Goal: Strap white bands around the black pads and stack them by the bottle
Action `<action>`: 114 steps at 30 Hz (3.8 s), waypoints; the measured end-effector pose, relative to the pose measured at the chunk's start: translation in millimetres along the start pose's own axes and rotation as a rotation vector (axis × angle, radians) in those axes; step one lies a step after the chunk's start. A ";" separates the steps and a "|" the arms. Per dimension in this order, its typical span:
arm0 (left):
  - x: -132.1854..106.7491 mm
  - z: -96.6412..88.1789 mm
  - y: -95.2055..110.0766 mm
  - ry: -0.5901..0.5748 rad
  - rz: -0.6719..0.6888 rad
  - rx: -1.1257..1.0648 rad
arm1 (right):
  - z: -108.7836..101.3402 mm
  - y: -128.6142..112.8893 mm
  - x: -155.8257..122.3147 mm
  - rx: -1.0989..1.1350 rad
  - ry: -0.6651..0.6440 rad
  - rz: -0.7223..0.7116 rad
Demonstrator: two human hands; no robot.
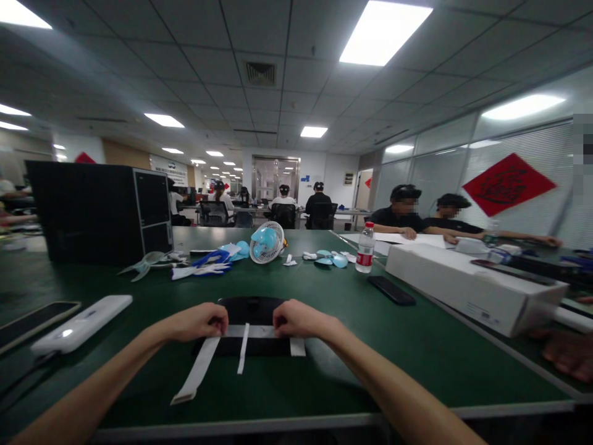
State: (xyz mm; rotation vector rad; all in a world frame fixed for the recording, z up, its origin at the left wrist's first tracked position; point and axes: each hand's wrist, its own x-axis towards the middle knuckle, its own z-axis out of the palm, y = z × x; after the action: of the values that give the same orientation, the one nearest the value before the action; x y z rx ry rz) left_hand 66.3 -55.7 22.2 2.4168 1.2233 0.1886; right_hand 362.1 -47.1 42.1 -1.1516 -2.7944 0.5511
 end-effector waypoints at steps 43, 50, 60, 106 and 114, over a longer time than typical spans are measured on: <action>3.6 -9.7 -46.9 0.465 -0.354 0.279 | -56.4 102.3 4.0 -0.271 0.521 0.396; 9.7 -6.2 -45.3 0.435 -0.361 0.254 | -65.8 192.2 -73.9 -0.220 0.587 0.814; 9.8 -4.4 -39.4 0.404 -0.361 0.245 | -53.7 223.8 -88.2 -0.212 0.575 0.994; 9.9 -0.7 -36.2 0.415 -0.310 0.273 | -53.0 125.4 -83.9 0.108 0.989 0.571; 13.1 -0.4 -41.3 0.412 -0.308 0.305 | -91.9 166.1 -14.9 -0.484 1.033 0.796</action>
State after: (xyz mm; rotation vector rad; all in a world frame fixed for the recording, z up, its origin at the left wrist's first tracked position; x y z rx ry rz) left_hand 43.6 -23.6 3.9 2.4701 1.9137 0.4523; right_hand 502.0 78.9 70.5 -1.8860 -1.5420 -0.6088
